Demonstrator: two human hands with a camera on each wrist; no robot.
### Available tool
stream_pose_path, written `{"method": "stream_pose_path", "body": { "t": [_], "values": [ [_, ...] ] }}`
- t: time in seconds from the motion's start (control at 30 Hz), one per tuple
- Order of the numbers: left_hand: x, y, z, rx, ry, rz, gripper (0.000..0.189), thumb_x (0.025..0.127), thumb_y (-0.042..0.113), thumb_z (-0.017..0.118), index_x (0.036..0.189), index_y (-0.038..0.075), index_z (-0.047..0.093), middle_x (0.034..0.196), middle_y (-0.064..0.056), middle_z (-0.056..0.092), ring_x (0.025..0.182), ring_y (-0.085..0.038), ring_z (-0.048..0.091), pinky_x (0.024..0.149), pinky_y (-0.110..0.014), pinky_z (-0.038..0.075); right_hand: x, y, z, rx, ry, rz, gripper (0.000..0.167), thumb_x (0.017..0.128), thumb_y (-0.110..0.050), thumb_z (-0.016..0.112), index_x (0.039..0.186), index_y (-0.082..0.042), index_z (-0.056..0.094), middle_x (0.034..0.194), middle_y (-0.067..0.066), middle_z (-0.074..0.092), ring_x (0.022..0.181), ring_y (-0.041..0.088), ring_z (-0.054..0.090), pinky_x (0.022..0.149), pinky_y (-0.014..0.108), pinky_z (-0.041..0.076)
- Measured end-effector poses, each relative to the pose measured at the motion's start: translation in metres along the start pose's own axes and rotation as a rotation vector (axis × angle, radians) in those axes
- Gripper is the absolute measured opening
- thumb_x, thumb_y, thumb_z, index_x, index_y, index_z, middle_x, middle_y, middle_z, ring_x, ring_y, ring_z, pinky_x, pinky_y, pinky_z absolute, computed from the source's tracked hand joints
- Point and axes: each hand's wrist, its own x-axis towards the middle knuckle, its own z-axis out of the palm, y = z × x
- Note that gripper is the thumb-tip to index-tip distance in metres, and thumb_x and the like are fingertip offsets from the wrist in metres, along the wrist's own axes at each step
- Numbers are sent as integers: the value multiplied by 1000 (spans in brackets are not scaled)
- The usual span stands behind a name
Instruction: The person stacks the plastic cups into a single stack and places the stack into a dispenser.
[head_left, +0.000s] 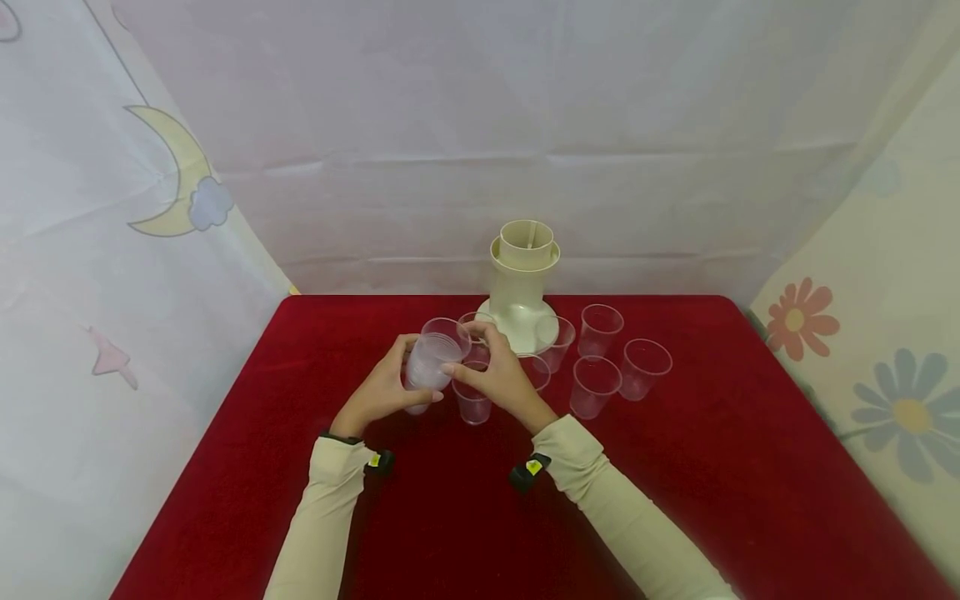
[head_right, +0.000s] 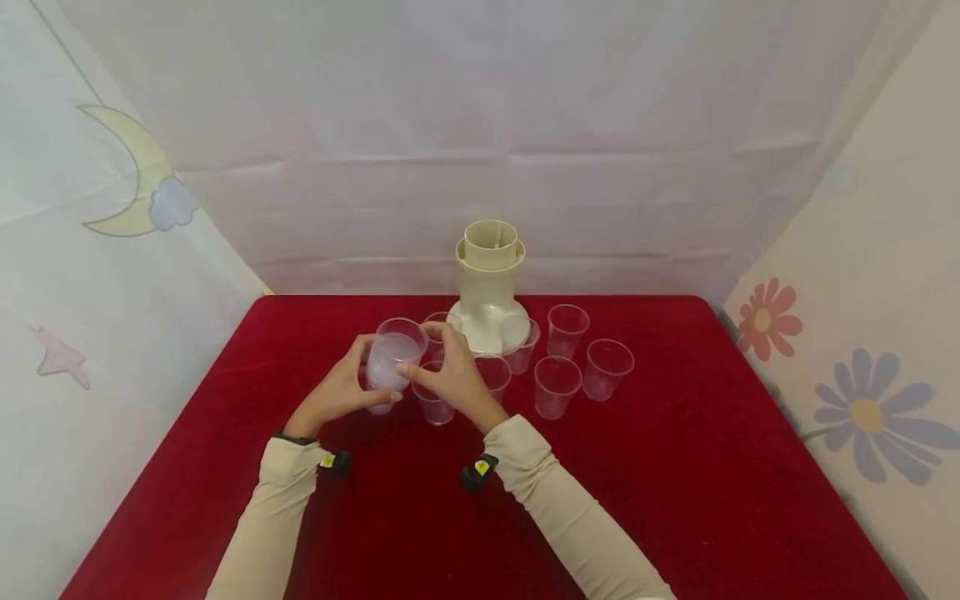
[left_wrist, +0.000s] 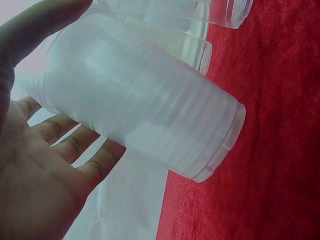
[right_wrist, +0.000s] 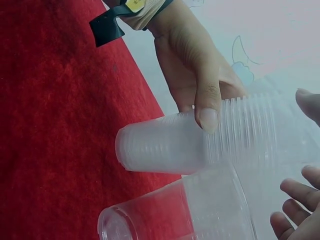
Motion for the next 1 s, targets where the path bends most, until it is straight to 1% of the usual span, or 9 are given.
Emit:
{"method": "stream_pose_path", "body": {
  "t": [0.1, 0.3, 0.5, 0.7, 0.77, 0.9, 1.0],
  "values": [
    [0, 1, 1, -2, 1, 5, 80, 77, 8, 83, 140, 3, 35, 134, -19, 50, 114, -35, 56, 94, -53, 51, -1, 0, 0, -26, -7, 7, 67, 84, -21, 80, 139, -4, 45, 140, 16, 50, 134, 34, 38, 110, 60, 32],
    [-1, 3, 1, 0, 4, 0, 80, 77, 7, 83, 140, 1, 34, 134, -21, 49, 115, -37, 56, 95, -54, 51, -3, -1, 0, -29, -10, 10, 65, 84, -20, 80, 138, -4, 46, 140, 12, 51, 134, 30, 39, 112, 57, 31],
    [0, 3, 1, 7, 4, 4, 80, 77, 7, 83, 140, 2, 34, 134, -21, 49, 116, -37, 56, 96, -54, 50, -6, -3, -2, 17, -4, 0, 66, 85, -17, 80, 139, -1, 46, 141, 14, 50, 135, 28, 41, 113, 56, 31],
    [0, 1, 1, 2, 4, 0, 81, 76, 8, 83, 140, 3, 34, 134, -20, 49, 115, -37, 56, 97, -55, 49, -6, -1, -6, 75, 3, -61, 63, 85, -10, 80, 137, 1, 47, 140, 21, 51, 135, 35, 44, 110, 62, 32],
    [0, 0, 1, 2, 2, -2, 82, 76, 9, 84, 141, 3, 33, 134, -20, 49, 115, -37, 56, 97, -55, 49, -7, -2, -8, 73, 10, -78, 62, 85, -10, 80, 137, -1, 48, 138, 18, 52, 133, 33, 46, 108, 59, 35],
    [0, 0, 0, 8, 2, -12, 83, 76, 10, 84, 141, 4, 33, 134, -20, 49, 115, -37, 55, 97, -55, 49, -9, -4, -15, 37, 29, -73, 61, 85, -12, 80, 137, -8, 49, 137, 9, 54, 129, 25, 48, 104, 48, 42],
    [0, 0, 0, 9, 2, -19, 83, 76, 10, 84, 141, 4, 33, 134, -20, 49, 115, -37, 55, 97, -55, 49, -10, -3, -19, 20, 41, -69, 61, 85, -12, 79, 137, -8, 48, 138, 10, 53, 128, 23, 48, 102, 46, 43]
  ]
}}
